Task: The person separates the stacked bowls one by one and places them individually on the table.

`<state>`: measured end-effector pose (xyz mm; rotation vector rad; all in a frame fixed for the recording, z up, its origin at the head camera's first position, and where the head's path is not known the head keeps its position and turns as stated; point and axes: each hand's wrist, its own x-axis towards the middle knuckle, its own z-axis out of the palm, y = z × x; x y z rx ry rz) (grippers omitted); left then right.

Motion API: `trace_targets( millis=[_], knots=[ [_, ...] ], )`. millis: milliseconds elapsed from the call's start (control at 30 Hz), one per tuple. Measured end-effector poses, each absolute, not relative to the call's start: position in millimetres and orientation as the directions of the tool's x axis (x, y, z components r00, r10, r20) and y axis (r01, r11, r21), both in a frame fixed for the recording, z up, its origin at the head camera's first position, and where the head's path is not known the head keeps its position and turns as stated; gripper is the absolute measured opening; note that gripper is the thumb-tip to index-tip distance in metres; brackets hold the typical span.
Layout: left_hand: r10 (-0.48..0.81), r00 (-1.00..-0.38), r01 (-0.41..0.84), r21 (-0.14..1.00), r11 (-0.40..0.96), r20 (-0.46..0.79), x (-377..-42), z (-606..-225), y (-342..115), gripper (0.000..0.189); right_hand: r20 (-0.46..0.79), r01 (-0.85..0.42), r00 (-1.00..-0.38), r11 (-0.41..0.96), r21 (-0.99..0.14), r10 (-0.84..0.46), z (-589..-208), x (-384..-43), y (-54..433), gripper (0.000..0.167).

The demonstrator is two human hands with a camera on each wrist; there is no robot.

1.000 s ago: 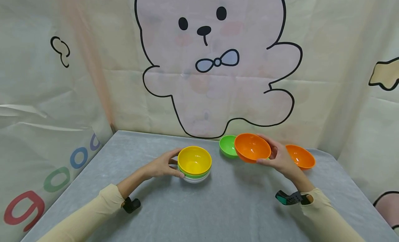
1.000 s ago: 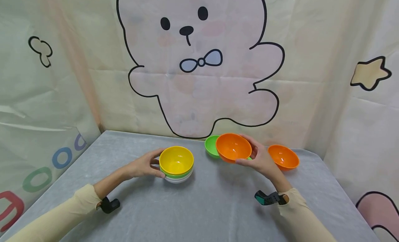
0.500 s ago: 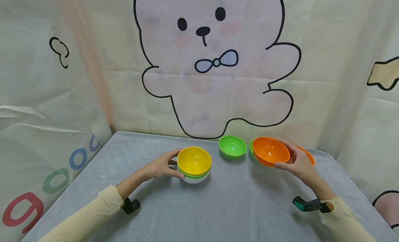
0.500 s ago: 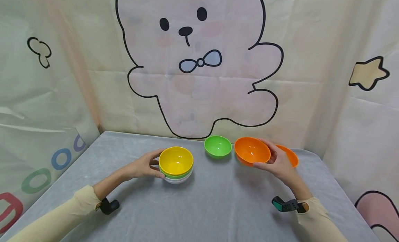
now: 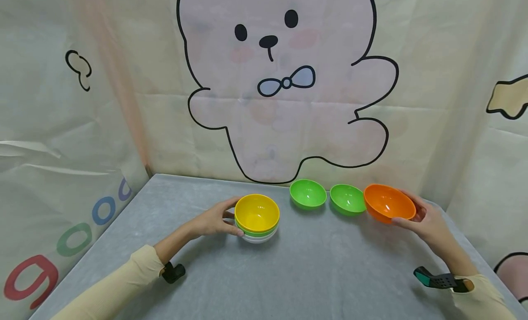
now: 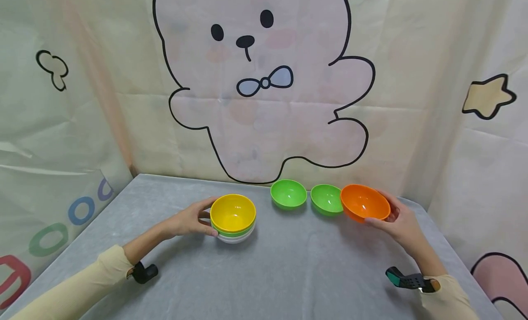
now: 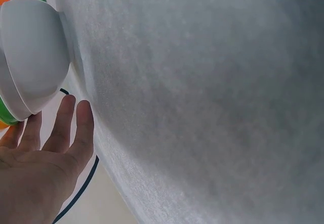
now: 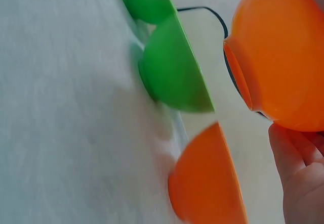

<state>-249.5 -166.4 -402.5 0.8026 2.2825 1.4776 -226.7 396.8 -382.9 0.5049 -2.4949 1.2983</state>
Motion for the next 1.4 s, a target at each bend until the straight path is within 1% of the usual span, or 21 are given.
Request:
trace_targets(
  millis=[367,533,700,1000,1200,1300,1400],
  knots=[
    [0.607,-0.793,0.293,0.905,0.309,0.050,-249,-403,-168,0.087,0.350,-0.340,-0.932,0.547,-0.764,-0.091,-387,-221,428,0.065],
    [0.606,-0.794,0.288,0.907,0.308,0.046,-248,-402,-167,0.087,0.358,-0.333,-0.931,0.562,-0.757,-0.070,-389,-218,438,0.064],
    [0.607,-0.793,0.286,0.909,0.303,0.047,-248,-402,-166,0.086,0.358,-0.299,-0.934,0.576,-0.761,-0.013,-388,-215,452,0.063],
    [0.593,-0.805,0.279,0.903,0.325,0.035,-248,-402,-166,0.087,0.341,-0.231,-0.934,0.555,-0.799,0.103,-390,-215,473,0.067],
    [0.592,-0.805,0.282,0.901,0.330,0.035,-248,-401,-166,0.087,0.331,-0.199,-0.928,0.520,-0.831,0.174,-395,-218,484,0.061],
    [0.594,-0.804,0.285,0.899,0.331,0.037,-248,-401,-166,0.087,0.321,-0.178,-0.924,0.510,-0.842,0.207,-399,-221,489,0.063],
    [0.596,-0.802,0.290,0.897,0.333,0.039,-248,-402,-166,0.087,0.309,-0.152,-0.922,0.518,-0.842,0.232,-404,-223,493,0.069]
  ],
)
